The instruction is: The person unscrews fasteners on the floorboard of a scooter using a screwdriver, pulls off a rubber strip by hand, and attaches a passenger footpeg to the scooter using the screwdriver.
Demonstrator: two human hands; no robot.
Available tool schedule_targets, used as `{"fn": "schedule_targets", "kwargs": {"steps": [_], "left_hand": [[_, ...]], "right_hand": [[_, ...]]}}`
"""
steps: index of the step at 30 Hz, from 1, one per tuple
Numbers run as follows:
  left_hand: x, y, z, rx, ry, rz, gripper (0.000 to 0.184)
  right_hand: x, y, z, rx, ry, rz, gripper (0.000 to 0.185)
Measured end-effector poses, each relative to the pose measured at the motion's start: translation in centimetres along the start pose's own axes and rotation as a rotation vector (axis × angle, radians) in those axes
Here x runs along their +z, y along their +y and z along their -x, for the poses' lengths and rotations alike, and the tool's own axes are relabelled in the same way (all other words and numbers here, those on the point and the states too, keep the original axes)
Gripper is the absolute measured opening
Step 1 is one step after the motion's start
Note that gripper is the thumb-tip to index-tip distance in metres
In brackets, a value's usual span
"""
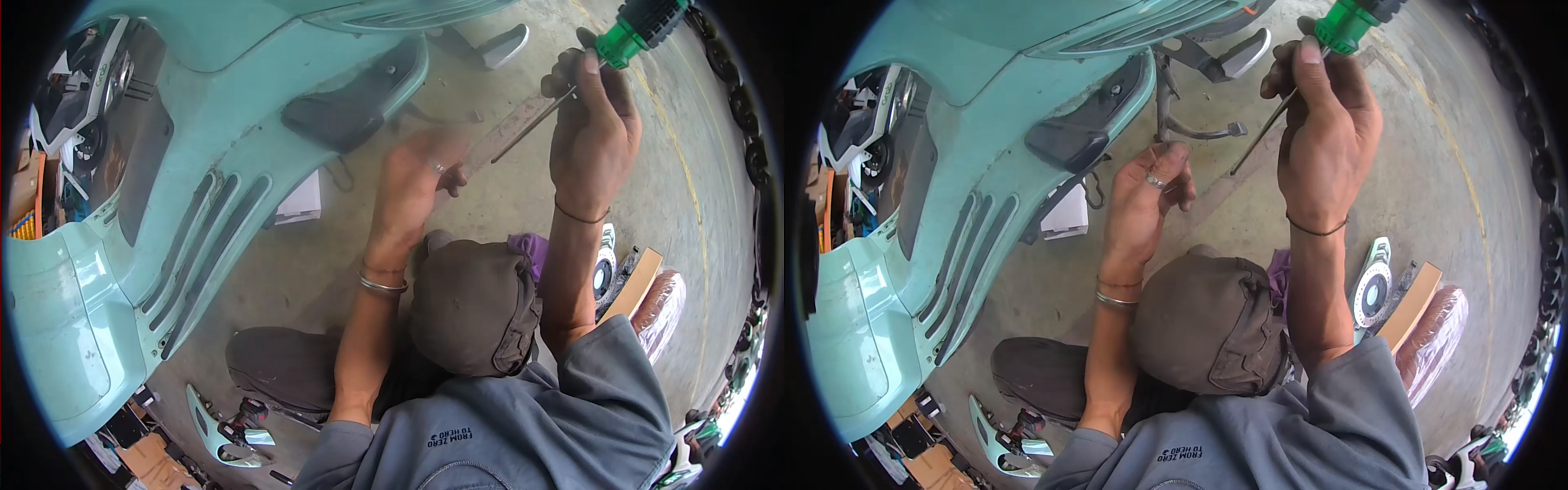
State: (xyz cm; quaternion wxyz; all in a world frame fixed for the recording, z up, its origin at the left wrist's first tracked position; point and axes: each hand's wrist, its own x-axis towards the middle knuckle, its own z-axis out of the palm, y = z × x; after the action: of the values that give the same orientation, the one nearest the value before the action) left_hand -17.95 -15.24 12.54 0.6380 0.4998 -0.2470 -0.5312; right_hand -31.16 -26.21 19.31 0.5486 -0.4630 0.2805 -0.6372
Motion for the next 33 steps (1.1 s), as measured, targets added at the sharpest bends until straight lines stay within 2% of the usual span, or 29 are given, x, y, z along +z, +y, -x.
{"fn": "schedule_targets", "kwargs": {"steps": [1,2,3,5,7,9,11,12,14,17,18,21,22,23,25,32,33], "left_hand": [[-0.8,-2.0,-0.2,-0.019,-0.043,0.286,0.039],[-2.2,-3.6,-0.9,0.022,-0.093,0.385,0.042],[-3.1,-4.2,-1.6,0.038,-0.083,0.398,0.042],[-4.1,-4.5,-3.0,0.371,-0.007,0.462,0.035],[-4.3,-4.7,-3.4,0.414,0.019,0.359,0.032],[-3.6,-5.1,-4.1,0.479,0.051,0.578,0.032],[-2.6,-4.3,-4.3,0.495,0.061,0.61,0.033],[-2.1,-3.8,-4.3,0.507,0.08,0.63,0.034],[-2.1,-4.3,-4.4,0.495,0.081,0.641,0.04],[-1.5,-3.5,-4.6,0.497,0.116,0.646,0.049],[-1.0,-3.0,-4.5,0.496,0.146,0.649,0.052],[0.7,-2.1,-4.8,0.512,0.278,0.731,0.054],[1.3,-1.6,-5.1,0.53,0.329,0.81,0.053],[1.9,-1.4,-5.4,0.54,0.333,0.829,0.053],[2.5,-1.3,-6.1,0.541,0.539,0.679,0.053],[2.8,-1.4,-6.4,0.523,0.534,0.701,0.051],[2.8,-1.3,-6.3,0.525,0.539,0.703,0.051]], "right_hand": [[0.5,-1.1,-0.3,-0.018,-0.006,-0.047,0.028],[1.1,-2.1,-0.6,-0.05,-0.015,-0.045,0.028],[1.6,-2.9,-0.6,-0.108,-0.062,-0.022,0.026],[1.6,-3.2,-1.1,-0.161,-0.225,-0.087,0.028],[2.7,-3.7,-1.1,-0.153,-0.257,-0.105,0.023],[4.4,-4.1,-1.0,-0.155,-0.286,-0.127,0.02],[5.9,-4.3,-0.9,-0.176,-0.16,-0.131,0.025],[6.3,-4.8,-1.0,-0.181,-0.365,-0.237,0.028],[8.3,-4.8,-0.3,-0.26,-0.284,-0.104,0.035],[8.9,-5.9,-0.6,-0.224,-0.456,-0.199,0.04],[9.6,-6.6,-0.2,-0.17,-0.432,-0.175,0.039],[12.1,-5.9,0.9,-0.27,-0.202,0.064,0.038],[11.4,-5.9,0.5,-0.25,-0.335,-0.023,0.037],[11.5,-5.9,0.3,-0.238,-0.378,-0.041,0.036],[11.7,-5.9,0.0,-0.209,-0.463,-0.075,0.035],[12.1,-4.6,-0.7,-0.172,-0.497,-0.012,0.032],[12.1,-3.8,-0.9,-0.226,-0.506,0.006,0.032]]}}
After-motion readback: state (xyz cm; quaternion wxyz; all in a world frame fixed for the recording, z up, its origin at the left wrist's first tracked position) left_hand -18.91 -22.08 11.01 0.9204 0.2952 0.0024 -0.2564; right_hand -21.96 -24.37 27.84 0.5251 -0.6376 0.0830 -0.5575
